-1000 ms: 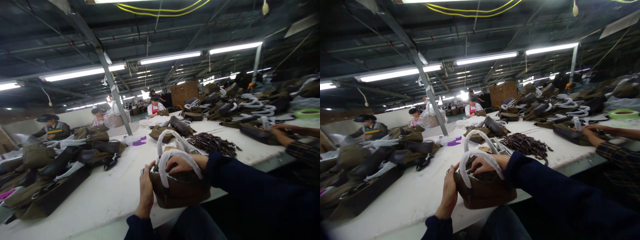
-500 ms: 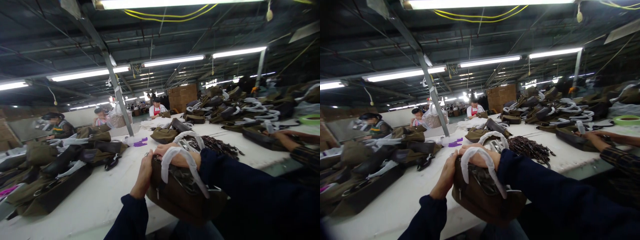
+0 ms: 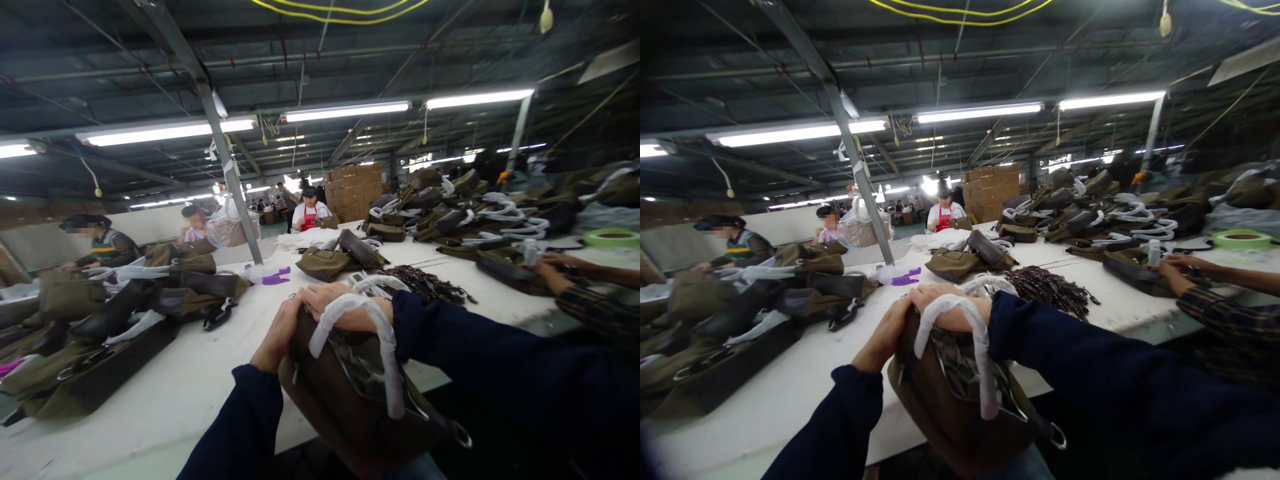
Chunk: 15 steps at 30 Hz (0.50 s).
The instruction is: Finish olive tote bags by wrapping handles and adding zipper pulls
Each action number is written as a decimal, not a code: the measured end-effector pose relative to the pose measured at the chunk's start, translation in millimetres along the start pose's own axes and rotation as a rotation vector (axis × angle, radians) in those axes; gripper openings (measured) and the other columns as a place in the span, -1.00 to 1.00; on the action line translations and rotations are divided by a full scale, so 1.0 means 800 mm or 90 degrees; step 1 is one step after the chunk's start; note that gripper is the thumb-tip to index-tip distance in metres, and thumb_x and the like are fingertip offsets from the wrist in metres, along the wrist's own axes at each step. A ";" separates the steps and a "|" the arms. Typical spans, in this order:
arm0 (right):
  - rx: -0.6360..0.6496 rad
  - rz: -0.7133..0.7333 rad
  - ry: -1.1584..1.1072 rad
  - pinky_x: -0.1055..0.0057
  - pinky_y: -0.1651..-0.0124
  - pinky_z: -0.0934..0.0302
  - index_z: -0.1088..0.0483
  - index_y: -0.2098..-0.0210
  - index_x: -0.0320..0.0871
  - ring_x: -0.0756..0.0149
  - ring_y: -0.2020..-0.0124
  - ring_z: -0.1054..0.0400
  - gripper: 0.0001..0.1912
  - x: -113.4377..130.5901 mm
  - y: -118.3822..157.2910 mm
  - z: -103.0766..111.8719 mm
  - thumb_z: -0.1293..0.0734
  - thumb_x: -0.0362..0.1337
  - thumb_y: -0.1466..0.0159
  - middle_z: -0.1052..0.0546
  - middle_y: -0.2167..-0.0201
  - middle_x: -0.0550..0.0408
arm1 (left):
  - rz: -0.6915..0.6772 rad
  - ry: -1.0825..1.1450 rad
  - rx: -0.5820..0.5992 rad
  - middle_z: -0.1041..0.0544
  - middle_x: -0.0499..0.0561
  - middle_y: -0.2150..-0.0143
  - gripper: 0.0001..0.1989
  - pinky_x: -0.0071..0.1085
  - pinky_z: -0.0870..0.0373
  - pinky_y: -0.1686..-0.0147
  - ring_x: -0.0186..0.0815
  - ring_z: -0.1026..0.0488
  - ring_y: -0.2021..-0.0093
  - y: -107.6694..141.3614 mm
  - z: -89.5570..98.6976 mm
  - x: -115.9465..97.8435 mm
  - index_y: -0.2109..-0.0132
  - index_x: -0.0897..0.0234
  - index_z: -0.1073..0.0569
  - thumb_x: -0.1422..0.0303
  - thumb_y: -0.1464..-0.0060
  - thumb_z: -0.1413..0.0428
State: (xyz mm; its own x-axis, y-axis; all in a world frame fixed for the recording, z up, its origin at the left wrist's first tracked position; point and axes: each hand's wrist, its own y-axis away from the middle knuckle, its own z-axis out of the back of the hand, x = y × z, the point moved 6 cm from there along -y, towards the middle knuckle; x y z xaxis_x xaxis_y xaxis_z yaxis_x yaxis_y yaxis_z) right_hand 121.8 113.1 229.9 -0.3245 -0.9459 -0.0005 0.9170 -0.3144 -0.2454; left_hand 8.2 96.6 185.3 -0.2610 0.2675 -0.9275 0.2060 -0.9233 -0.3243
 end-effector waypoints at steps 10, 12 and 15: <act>0.067 -0.058 -0.001 0.43 0.44 -0.02 -0.36 0.20 -0.22 0.37 0.47 -0.22 -0.87 -0.026 -0.006 -0.021 -0.26 -0.31 -0.28 -0.45 0.42 0.10 | 0.035 -0.004 0.085 -0.63 0.02 0.07 -0.60 -0.30 -0.31 -0.07 -0.15 -0.45 -0.01 -0.002 -0.004 0.014 0.11 0.30 -0.57 0.11 -0.20 0.00; 0.058 -0.039 -0.003 0.42 0.40 -0.07 -0.36 0.17 -0.23 0.35 0.43 -0.23 -0.85 -0.020 0.007 -0.009 -0.22 -0.30 -0.34 -0.45 0.37 0.07 | 0.067 0.021 0.094 -0.63 0.03 0.07 -0.57 -0.30 -0.34 -0.04 -0.14 -0.47 0.01 -0.005 -0.003 0.023 0.09 0.31 -0.58 0.07 -0.19 -0.01; -0.029 0.036 -0.024 0.38 0.20 -0.19 -0.38 0.17 -0.21 0.30 0.29 -0.28 -0.82 -0.002 0.047 0.016 -0.16 -0.29 -0.40 -0.45 0.25 0.01 | 0.094 0.068 0.125 -0.65 0.06 0.09 -0.51 -0.28 -0.38 0.00 -0.12 -0.51 0.06 -0.006 -0.001 0.032 0.06 0.31 -0.58 0.01 -0.19 0.01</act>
State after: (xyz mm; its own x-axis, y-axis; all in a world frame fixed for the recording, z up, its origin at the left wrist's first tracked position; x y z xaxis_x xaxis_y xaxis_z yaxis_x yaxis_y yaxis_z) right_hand 160.0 101.6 233.0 -0.2632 -0.9645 0.0215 0.9215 -0.2579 -0.2905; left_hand 1.1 107.9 163.0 -0.1391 0.1431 -0.9799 0.0442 -0.9876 -0.1505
